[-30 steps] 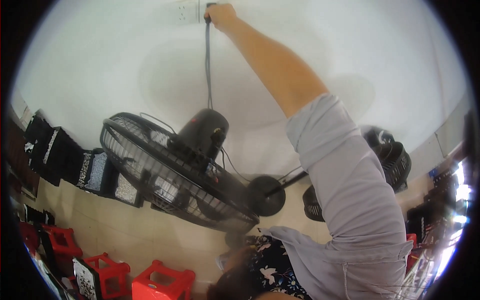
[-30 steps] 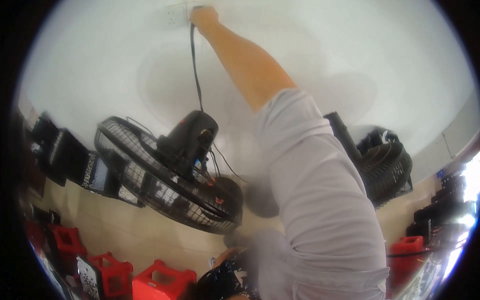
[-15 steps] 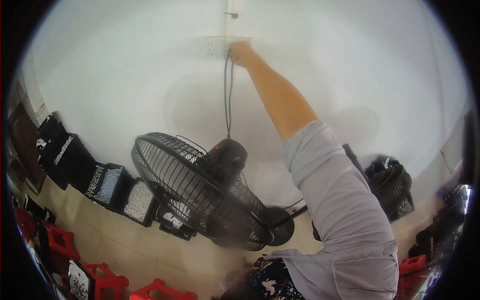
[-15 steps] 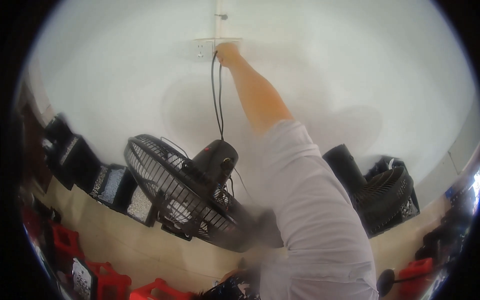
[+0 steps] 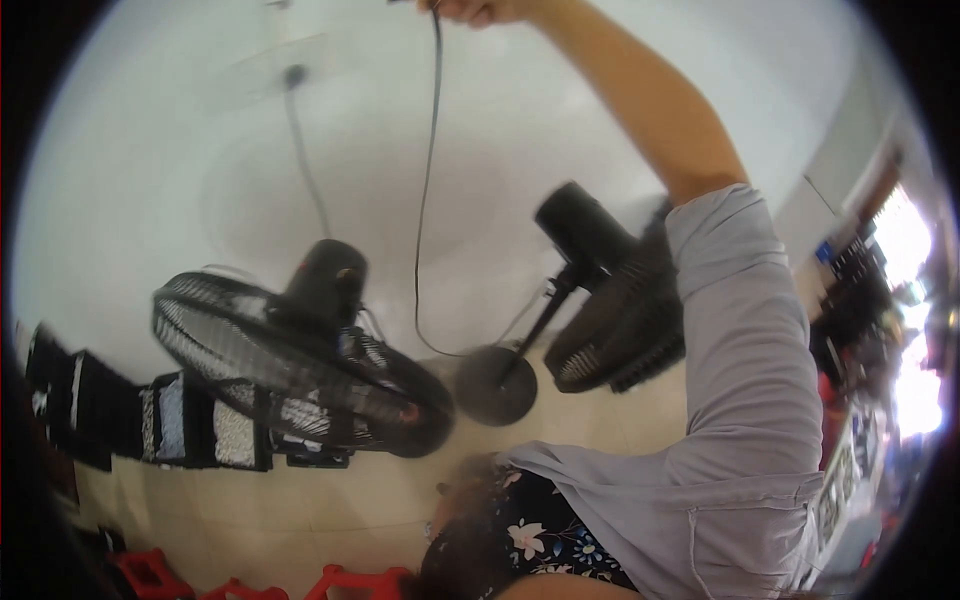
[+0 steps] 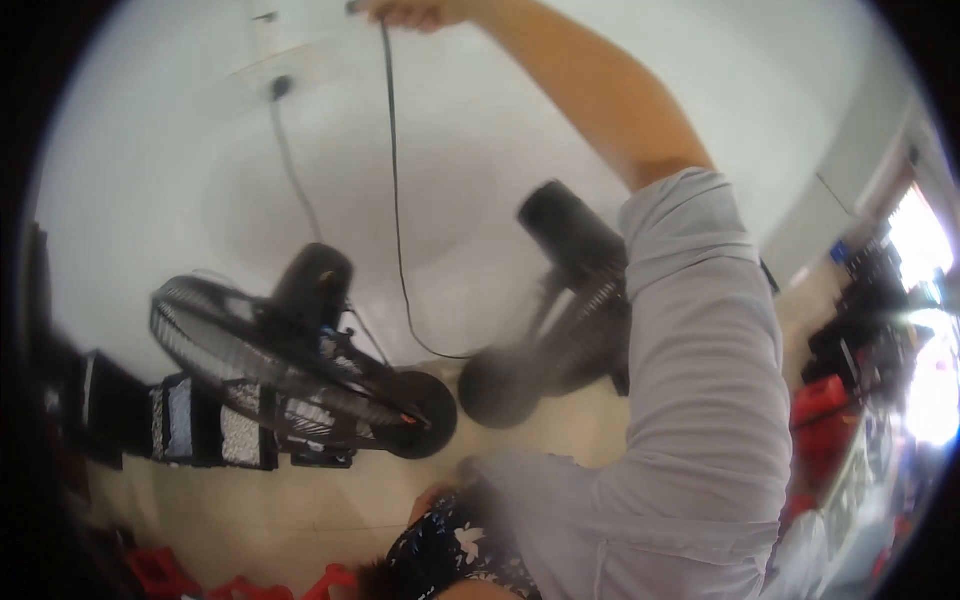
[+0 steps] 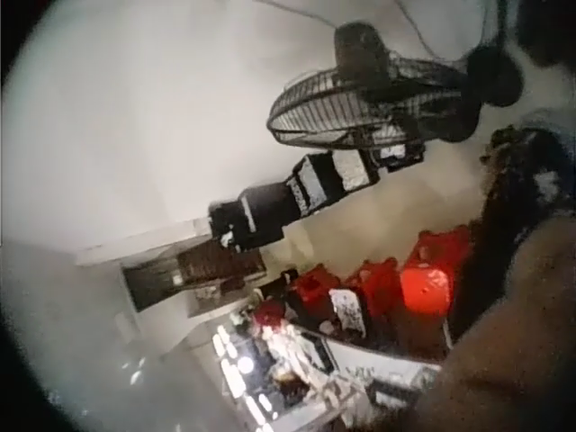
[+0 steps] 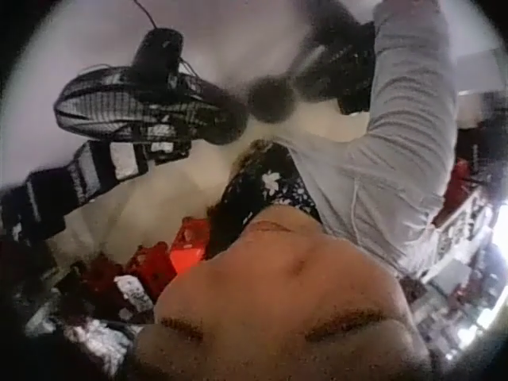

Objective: The person assembles small plastic components by hand, placing white caps onto gray housings at a workbench.

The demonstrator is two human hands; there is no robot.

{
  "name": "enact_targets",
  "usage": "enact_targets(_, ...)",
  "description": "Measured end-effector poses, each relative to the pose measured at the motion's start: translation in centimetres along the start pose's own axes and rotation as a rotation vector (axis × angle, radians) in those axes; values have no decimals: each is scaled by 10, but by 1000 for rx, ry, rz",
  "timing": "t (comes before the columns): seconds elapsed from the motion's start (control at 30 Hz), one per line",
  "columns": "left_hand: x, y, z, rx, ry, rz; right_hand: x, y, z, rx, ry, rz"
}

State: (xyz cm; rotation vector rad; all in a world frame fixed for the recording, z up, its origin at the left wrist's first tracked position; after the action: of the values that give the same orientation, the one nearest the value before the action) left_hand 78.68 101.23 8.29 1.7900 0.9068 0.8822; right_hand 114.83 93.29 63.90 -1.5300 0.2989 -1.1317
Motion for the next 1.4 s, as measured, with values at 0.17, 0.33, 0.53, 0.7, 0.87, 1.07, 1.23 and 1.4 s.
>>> enact_targets(0.17,-42,5,24,17,-113,36,221,75,-117,-26,330,481)
enact_targets(0.33,-100,19,36,51,-100,17,368,173,-307,38,1010,601)
enact_targets(0.53,-182,22,69,8,-65,-34,475,428,-483,-218,1189,739)
enact_targets(0.7,-225,65,52,76,67,64,308,551,-447,-458,672,970)
enact_targets(0.87,-261,36,33,91,246,-47,170,619,-503,-597,692,1196)
enact_targets(1.07,-267,48,-4,114,344,-126,-48,728,-673,-1045,224,562)
enact_targets(1.23,-285,41,-75,187,597,-193,-158,688,-598,-956,-346,132)
enact_targets(1.4,-338,-9,-172,596,1046,-339,-334,648,-520,-702,-853,9)
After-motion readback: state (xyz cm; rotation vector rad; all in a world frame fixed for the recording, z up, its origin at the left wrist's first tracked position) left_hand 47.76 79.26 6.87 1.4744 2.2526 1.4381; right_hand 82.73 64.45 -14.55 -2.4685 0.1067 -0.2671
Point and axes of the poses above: each hand's wrist, its own z-axis towards the middle knuckle, its own x-axis out of the back of the hand, y = z × x, the point moved 6 cm from there along z, towards the middle knuckle, and after that the axes turned 7 degrees about z, right-handed, at the moved point
